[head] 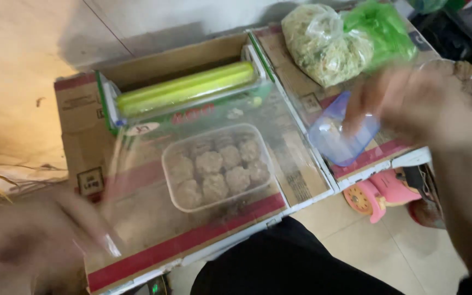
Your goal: The recorder is wrapping plastic containers and plates of prepared food items with cling wrap for storage.
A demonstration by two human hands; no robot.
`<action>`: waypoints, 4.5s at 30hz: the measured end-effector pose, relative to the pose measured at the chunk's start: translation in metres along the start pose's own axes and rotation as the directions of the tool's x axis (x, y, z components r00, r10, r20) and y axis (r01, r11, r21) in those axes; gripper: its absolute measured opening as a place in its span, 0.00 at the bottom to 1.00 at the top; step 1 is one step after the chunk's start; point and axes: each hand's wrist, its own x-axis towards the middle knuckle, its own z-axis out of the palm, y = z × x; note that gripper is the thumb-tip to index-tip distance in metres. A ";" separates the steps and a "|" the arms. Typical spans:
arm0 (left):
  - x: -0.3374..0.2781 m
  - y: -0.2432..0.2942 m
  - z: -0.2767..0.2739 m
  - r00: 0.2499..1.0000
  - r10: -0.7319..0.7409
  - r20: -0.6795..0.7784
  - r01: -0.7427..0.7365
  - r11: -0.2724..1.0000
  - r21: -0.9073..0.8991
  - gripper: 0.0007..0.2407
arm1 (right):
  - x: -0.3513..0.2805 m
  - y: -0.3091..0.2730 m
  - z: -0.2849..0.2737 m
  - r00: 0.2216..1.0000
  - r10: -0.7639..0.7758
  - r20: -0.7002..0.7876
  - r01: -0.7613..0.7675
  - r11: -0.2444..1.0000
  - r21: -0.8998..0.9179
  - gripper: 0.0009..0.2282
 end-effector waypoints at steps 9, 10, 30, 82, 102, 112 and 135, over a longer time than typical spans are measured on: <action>-0.062 -0.153 0.156 0.917 -0.318 0.239 0.354 0.927 -0.125 0.07 | -0.082 0.126 0.067 0.797 0.488 0.355 -0.404 0.869 -0.286 0.12; -0.058 -0.160 0.164 0.821 -0.533 0.202 0.556 0.828 -0.072 0.06 | -0.085 0.143 0.069 0.767 0.578 0.280 -0.508 0.813 -0.285 0.12; -0.104 -0.233 0.185 0.580 -0.562 -0.590 0.554 0.803 -0.221 0.15 | -0.149 0.272 -0.013 0.421 0.238 -0.875 -0.729 0.663 -0.169 0.11; 0.037 -0.167 0.171 0.612 -0.485 -0.624 0.431 0.867 -0.251 0.17 | -0.015 0.186 0.150 0.769 -0.596 0.232 0.551 0.433 -0.714 0.04; 0.041 -0.152 0.197 0.622 -0.304 -0.722 0.516 0.852 0.085 0.12 | -0.030 0.182 0.147 0.922 -0.215 0.321 0.383 0.613 -0.691 0.13; 0.043 -0.149 0.201 0.630 -0.321 -0.707 0.597 0.782 0.178 0.11 | -0.040 0.188 0.151 0.935 -0.215 0.283 0.351 0.681 -0.642 0.17; 0.082 -0.158 0.184 0.888 0.033 -0.460 0.327 0.657 0.679 0.30 | 0.052 0.200 0.158 0.994 -0.108 -0.015 0.042 0.503 -0.863 0.27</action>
